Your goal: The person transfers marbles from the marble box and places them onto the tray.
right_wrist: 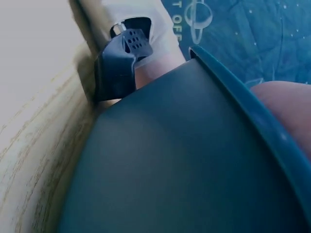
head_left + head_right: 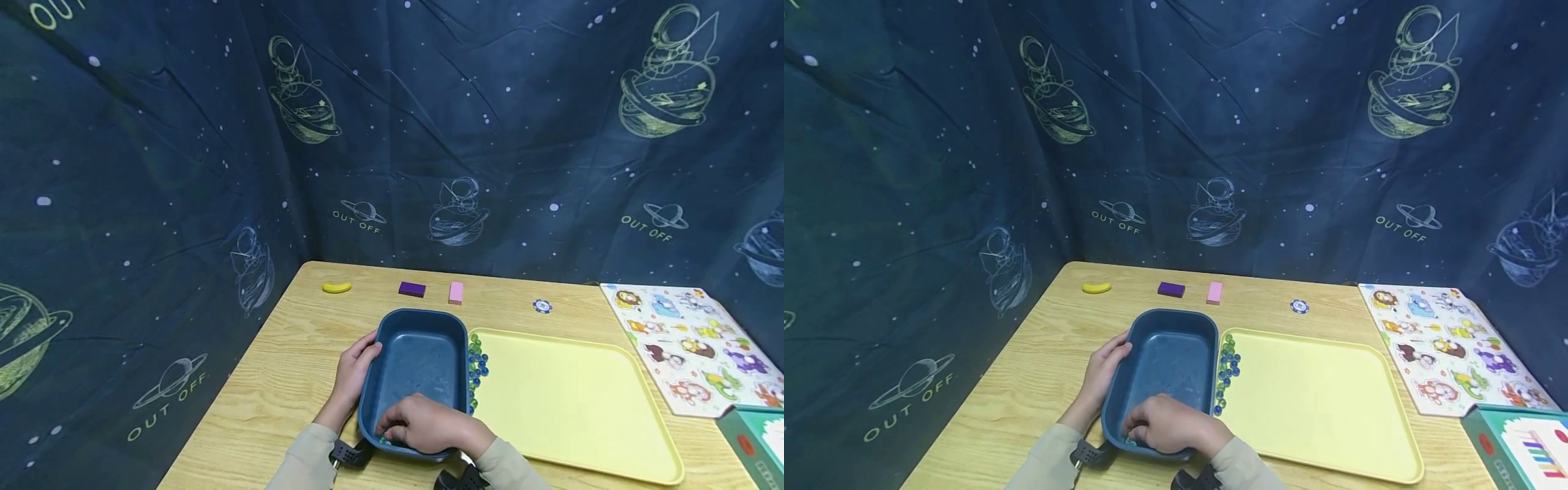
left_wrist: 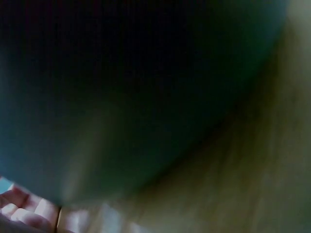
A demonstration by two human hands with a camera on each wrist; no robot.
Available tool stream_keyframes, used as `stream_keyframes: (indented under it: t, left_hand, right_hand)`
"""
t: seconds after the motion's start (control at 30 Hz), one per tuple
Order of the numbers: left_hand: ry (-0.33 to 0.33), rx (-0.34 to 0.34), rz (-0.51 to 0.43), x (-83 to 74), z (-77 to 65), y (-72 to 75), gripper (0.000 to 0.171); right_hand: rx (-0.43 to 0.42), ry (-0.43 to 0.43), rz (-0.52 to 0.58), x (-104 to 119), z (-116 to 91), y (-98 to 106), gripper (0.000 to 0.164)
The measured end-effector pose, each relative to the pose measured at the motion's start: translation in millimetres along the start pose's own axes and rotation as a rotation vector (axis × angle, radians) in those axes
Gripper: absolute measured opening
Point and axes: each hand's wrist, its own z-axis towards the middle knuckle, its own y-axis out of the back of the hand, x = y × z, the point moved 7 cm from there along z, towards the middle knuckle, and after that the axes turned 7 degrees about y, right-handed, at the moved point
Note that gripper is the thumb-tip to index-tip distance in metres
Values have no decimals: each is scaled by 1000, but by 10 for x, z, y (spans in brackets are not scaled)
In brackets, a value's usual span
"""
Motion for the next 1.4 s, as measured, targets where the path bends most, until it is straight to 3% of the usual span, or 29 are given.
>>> stream_keyframes:
  t: [0.37, 0.73, 0.9, 1.13, 1.4]
  left_hand:
    - [-6, 1, -8, 1, -2, 0, 30]
    - [-2, 24, -10, 0, 2, 0, 33]
    - [6, 40, 1, -93, -47, -10, 33]
    - [8, 51, 24, -304, -177, -59, 34]
    - [9, 40, 23, -307, -180, -41, 34]
  right_hand:
    - [26, -63, 120, -15, -14, -49, 13]
    - [16, -56, 145, -22, -17, -34, 13]
    - [-9, -58, 98, -33, -29, 7, 16]
    - [-88, -96, 33, -51, -78, 196, 14]
    - [-236, -139, 128, -88, -236, 574, 7]
